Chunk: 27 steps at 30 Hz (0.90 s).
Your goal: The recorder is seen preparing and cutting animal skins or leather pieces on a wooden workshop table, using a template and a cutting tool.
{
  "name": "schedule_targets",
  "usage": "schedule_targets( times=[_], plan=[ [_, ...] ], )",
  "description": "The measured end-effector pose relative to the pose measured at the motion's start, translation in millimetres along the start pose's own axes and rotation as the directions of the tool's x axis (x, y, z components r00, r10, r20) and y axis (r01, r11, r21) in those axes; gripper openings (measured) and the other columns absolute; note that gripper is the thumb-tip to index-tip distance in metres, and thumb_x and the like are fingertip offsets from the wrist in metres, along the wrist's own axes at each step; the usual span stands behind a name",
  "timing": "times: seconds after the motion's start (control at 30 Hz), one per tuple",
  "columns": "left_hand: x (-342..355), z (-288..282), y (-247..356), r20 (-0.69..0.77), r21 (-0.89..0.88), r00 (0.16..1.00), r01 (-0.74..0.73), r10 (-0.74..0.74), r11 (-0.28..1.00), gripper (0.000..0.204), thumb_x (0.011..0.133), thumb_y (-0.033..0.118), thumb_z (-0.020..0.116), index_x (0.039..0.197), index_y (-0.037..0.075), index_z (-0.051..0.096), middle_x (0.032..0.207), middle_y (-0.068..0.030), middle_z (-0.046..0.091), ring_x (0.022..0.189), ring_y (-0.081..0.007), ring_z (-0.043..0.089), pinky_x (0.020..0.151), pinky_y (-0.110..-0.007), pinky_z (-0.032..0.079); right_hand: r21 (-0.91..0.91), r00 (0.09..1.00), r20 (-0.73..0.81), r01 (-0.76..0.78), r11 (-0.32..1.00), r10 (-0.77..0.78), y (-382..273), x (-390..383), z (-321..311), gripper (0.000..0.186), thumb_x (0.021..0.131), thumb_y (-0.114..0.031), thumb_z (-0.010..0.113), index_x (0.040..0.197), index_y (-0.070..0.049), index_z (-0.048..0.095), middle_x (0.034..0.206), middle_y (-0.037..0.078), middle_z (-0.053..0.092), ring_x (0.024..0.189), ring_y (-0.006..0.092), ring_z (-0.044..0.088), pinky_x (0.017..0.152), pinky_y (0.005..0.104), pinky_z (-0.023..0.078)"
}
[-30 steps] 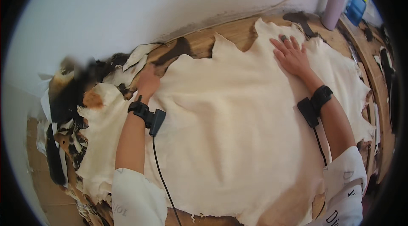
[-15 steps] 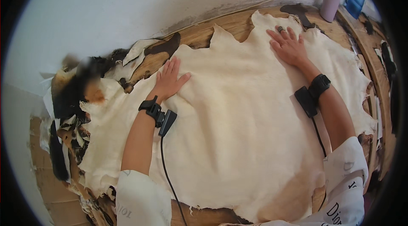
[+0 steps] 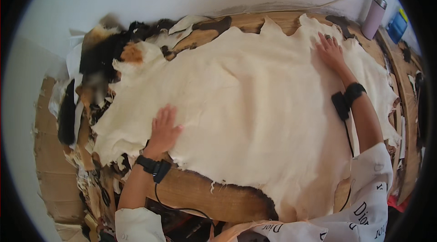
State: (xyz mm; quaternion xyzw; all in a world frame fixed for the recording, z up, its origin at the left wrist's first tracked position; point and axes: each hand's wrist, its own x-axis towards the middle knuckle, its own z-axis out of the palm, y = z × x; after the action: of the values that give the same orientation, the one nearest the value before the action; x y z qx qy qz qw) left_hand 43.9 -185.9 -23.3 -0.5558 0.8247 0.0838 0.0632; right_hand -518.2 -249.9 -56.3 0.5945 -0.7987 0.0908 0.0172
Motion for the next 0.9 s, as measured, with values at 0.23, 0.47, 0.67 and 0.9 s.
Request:
schedule_targets(
  times=[0.23,0.47,0.67,0.9],
  plan=[
    [-33,11,-39,-0.151,0.055,0.987,0.062,-0.053,0.997,0.062,0.087,0.04,0.04,0.134,0.004,0.02,0.139,-0.0169,0.017,0.129,-0.032,0.013,0.102,-0.047,0.011,0.222,0.929,0.142,0.305,0.926,-0.34,-60,-138,-53,0.046,0.088,-0.036,0.034,0.131,-0.019,0.033,0.135,0.01,0.031,0.128,0.0299,0.021,0.102,0.0446,0.018],
    [-24,16,-51,-0.15,0.012,0.989,-0.015,0.016,1.0,0.064,0.086,0.041,0.041,0.133,0.003,0.021,0.139,-0.0173,0.018,0.129,-0.0323,0.014,0.103,-0.046,0.012,-0.03,0.989,0.146,0.031,0.999,-0.026,-31,-177,-52,0.046,0.088,-0.036,0.032,0.13,-0.016,0.033,0.138,0.01,0.025,0.129,0.0329,0.016,0.103,0.0438,0.017],
    [-50,-32,33,-0.17,-0.179,0.846,-0.531,0.506,0.828,0.056,0.075,0.024,0.061,0.122,0.002,0.04,0.13,-0.0173,0.034,0.12,-0.034,0.032,0.098,-0.038,0.03,-0.274,0.951,0.302,0.024,0.961,0.063,-55,-200,-70,0.048,0.086,-0.037,0.039,0.123,-0.005,0.042,0.132,0.016,0.035,0.125,0.0386,0.024,0.101,0.0438,0.023],
    [-45,-19,120,-0.224,-0.372,0.494,-0.84,0.84,0.395,0.047,0.066,0.018,0.068,0.107,0.003,0.05,0.108,-0.013,0.047,0.101,-0.0309,0.045,0.086,-0.037,0.039,0.052,0.962,0.059,0.263,0.963,-0.266,-130,-220,-54,0.05,0.088,-0.036,0.037,0.132,-0.013,0.03,0.136,0.01,0.03,0.128,0.0286,0.021,0.104,0.0409,0.016]
  ],
)
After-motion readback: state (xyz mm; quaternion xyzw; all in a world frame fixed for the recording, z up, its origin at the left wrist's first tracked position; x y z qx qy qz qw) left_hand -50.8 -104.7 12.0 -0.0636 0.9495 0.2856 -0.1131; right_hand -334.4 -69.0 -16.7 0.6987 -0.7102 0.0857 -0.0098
